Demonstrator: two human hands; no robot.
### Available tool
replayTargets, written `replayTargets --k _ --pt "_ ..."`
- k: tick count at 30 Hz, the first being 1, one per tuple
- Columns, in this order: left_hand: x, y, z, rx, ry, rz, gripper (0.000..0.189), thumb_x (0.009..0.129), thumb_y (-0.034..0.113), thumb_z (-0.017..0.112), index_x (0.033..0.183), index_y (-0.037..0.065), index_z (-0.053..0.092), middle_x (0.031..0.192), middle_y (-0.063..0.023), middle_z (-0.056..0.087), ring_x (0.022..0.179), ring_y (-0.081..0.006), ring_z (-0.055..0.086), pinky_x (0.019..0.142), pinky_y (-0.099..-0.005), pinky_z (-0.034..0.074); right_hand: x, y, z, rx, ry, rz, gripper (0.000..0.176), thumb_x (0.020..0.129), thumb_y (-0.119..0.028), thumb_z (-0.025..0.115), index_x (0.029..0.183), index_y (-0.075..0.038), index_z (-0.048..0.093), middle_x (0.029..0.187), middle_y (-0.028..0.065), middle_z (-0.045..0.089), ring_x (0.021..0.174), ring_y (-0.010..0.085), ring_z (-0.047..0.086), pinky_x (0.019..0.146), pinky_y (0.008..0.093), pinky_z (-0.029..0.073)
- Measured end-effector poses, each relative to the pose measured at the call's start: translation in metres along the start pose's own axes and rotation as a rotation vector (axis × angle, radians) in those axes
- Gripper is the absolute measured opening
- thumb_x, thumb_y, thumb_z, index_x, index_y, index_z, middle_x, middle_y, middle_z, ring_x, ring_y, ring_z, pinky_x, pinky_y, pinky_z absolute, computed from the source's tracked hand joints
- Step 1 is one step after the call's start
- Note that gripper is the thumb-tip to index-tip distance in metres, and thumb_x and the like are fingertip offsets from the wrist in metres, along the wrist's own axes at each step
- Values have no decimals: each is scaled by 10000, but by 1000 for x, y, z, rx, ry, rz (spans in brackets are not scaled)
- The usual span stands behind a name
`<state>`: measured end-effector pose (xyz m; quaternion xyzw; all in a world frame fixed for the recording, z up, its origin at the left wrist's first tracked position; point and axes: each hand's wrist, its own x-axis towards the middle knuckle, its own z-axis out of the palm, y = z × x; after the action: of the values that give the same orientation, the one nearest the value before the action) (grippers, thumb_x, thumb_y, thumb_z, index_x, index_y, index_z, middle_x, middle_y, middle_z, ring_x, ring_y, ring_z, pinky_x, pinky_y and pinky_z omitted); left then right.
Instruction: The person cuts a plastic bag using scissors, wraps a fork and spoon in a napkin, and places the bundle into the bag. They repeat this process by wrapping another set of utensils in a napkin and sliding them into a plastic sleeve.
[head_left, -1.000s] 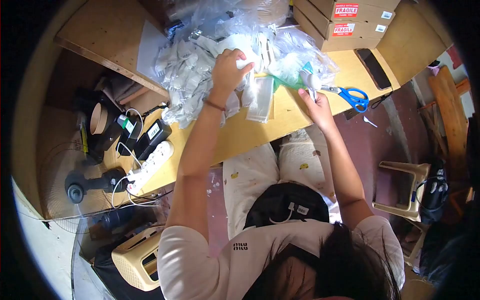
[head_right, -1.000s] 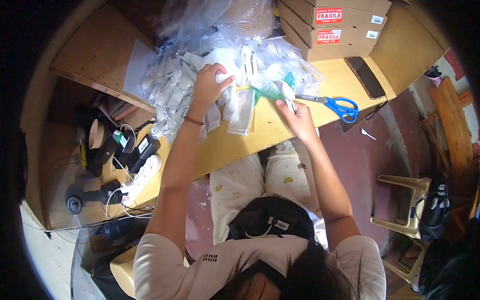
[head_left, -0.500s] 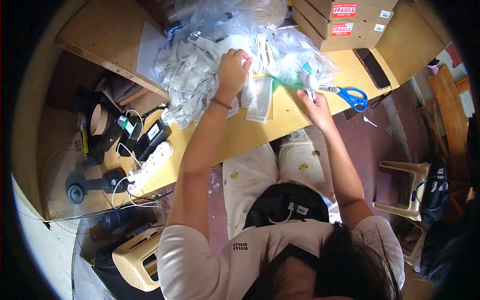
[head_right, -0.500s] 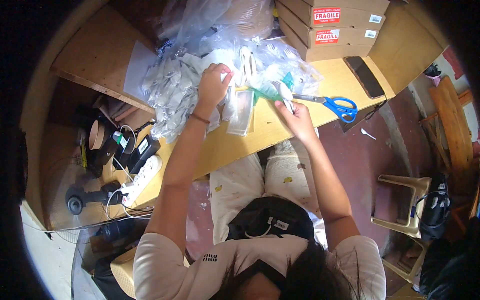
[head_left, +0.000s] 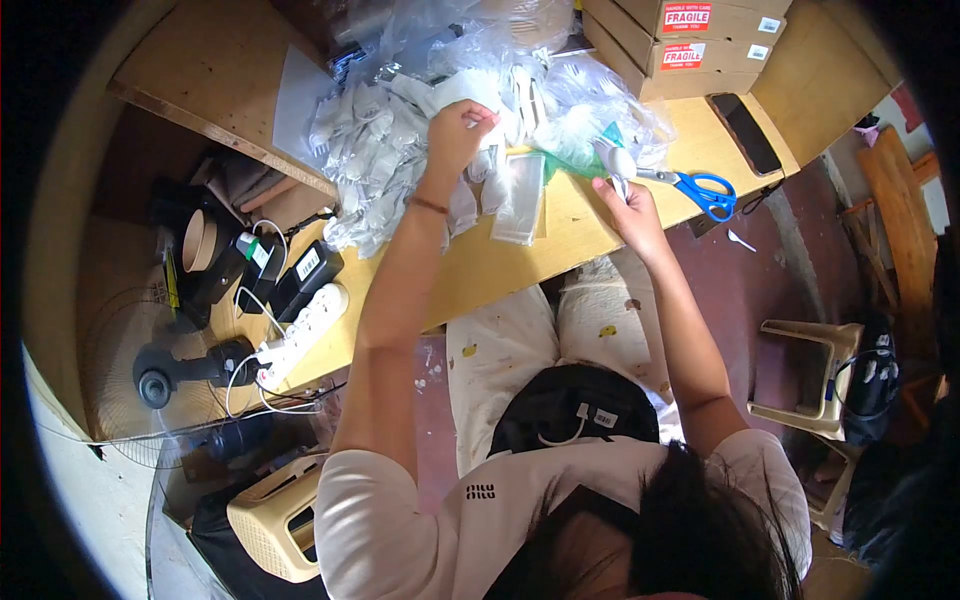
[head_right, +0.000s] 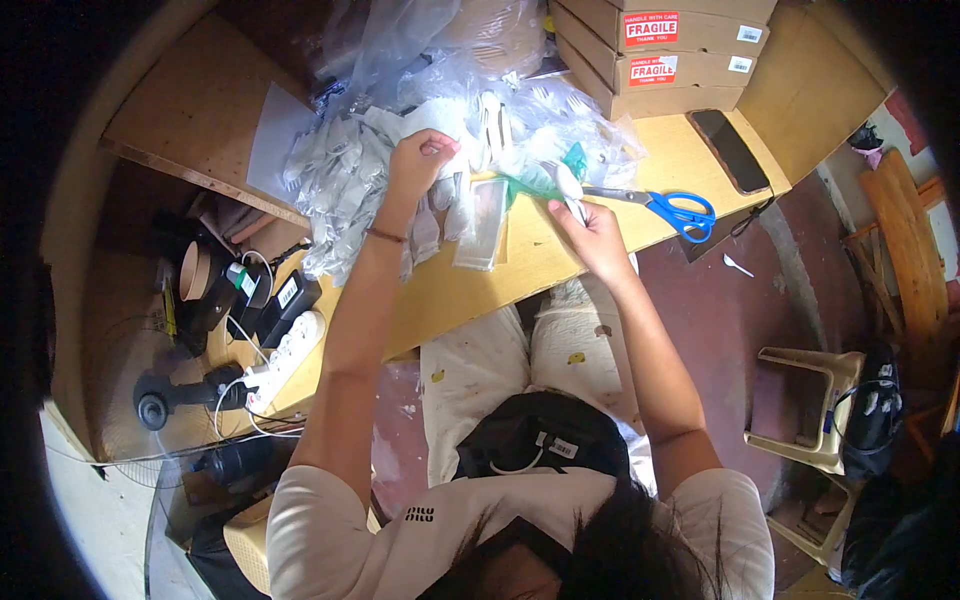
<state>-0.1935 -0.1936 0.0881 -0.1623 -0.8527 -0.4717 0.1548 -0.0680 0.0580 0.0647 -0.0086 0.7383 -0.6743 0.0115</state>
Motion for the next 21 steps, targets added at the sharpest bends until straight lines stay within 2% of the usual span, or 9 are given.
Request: replayTargets --k 5,8,17,20,21 --pt "2 -1 -5 -51 -54 -47 143 700 154 718 768 34 680 709 -64 662 626 -116 596 603 -245 461 1 1 0 -26 5 -36 397 879 -283 585 572 -66 458 536 -89 351 524 31 285 459 233 238" --pt "-1 9 -9 26 -98 -91 138 736 125 702 826 23 679 737 -27 660 647 -63 563 615 -196 443 1 4 1 -22 15 -56 397 878 -281 586 568 -70 455 533 -91 347 519 29 281 455 234 231" --pt "3 -3 -10 -178 -72 -130 105 757 47 659 851 1 666 792 -37 657 708 -54 566 653 -187 443 1 2 1 -21 13 -23 389 876 -280 590 572 -75 458 531 -94 345 518 27 276 455 233 223" --pt "5 -4 -17 -246 -12 -143 97 751 84 680 810 9 663 711 -20 642 623 -93 572 604 -208 454 2 6 1 -33 16 -35 387 874 -283 592 576 -73 463 534 -93 348 520 28 277 456 233 226" --pt "5 -5 -21 -297 -8 -163 95 768 89 664 829 16 655 745 -14 638 657 -91 568 627 -211 451 2 6 1 -24 11 -33 386 874 -284 592 578 -72 464 534 -92 349 520 29 277 456 233 227"
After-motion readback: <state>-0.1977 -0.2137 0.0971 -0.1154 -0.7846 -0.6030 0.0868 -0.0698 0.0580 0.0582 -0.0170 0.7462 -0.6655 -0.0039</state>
